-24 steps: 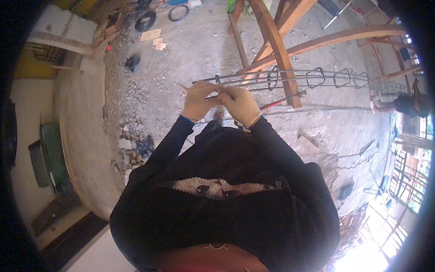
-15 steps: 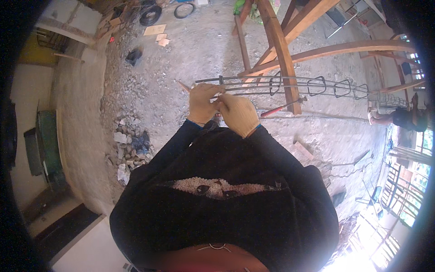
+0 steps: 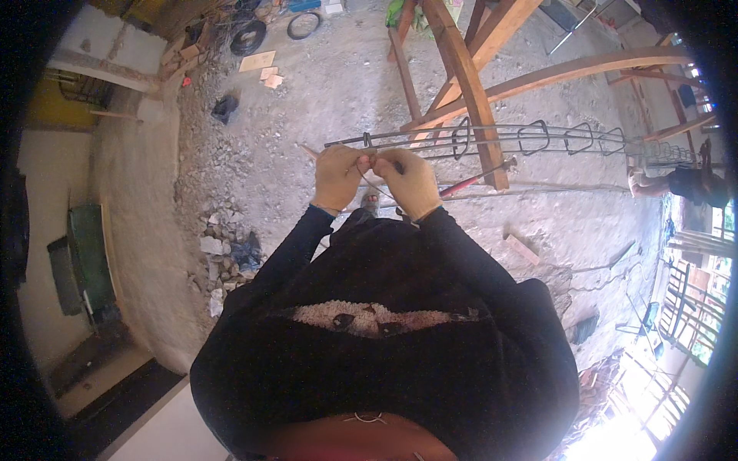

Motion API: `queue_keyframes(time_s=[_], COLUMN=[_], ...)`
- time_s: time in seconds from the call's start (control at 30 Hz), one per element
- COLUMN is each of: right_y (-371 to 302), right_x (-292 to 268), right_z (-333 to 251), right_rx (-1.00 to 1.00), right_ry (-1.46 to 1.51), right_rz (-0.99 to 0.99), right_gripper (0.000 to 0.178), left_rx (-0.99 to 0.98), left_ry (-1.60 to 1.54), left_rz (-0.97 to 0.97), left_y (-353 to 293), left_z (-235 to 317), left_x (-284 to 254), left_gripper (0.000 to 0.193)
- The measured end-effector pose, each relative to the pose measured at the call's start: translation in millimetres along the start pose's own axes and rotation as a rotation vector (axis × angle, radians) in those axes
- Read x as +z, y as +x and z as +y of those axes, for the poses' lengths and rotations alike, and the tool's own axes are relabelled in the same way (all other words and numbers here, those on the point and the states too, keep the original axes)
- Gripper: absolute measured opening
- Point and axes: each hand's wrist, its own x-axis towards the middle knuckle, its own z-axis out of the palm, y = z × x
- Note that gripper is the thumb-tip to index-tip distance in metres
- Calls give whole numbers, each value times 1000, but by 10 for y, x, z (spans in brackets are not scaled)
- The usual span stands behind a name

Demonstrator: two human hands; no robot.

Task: The person assembles a rebar cage by wrapping and twisting wire around intersecting steel bars using pliers. They repeatedly position the wire, twist it to secure the joints, and cut the excess wire. The process is repeated along the length of the cage.

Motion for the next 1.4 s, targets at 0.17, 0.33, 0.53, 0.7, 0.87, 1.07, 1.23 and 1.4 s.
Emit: queue_keyframes(time_s=[0.17, 0.33, 0.53, 0.7, 0.87, 1.07, 1.23, 1.4], right_y=[178, 251, 319, 435, 426, 435, 422, 401], right_x=[123, 237, 193, 69, 52, 34, 123, 229], right_z=[59, 166, 223, 219, 213, 198, 214, 255], right_rx=[-235, -247, -238, -210, -222, -185, -299, -317], right_ry=[-117, -81, -98, -177, -118, -110, -269, -246], right_rz=[130, 181, 101, -37, -4, -28, 9, 94], right_gripper=[28, 24, 20, 19, 13, 12, 12, 11], left_rx=[-122, -212, -364, -250, -271, -505, -599, -638], left_ry=[-118, -135, -285, -156, -146, -446, -660, -778], left_rz=[-111, -81, 50, 15, 40, 188, -55, -140], left_y=[72, 36, 0, 20, -30, -60, -47, -10], left_z=[-33, -9, 70, 20, -57, -167, -400, -410], left_x=[-79, -57, 24, -55, -30, 134, 1, -120], left_gripper=[32, 30, 25, 22, 25, 22, 38, 37])
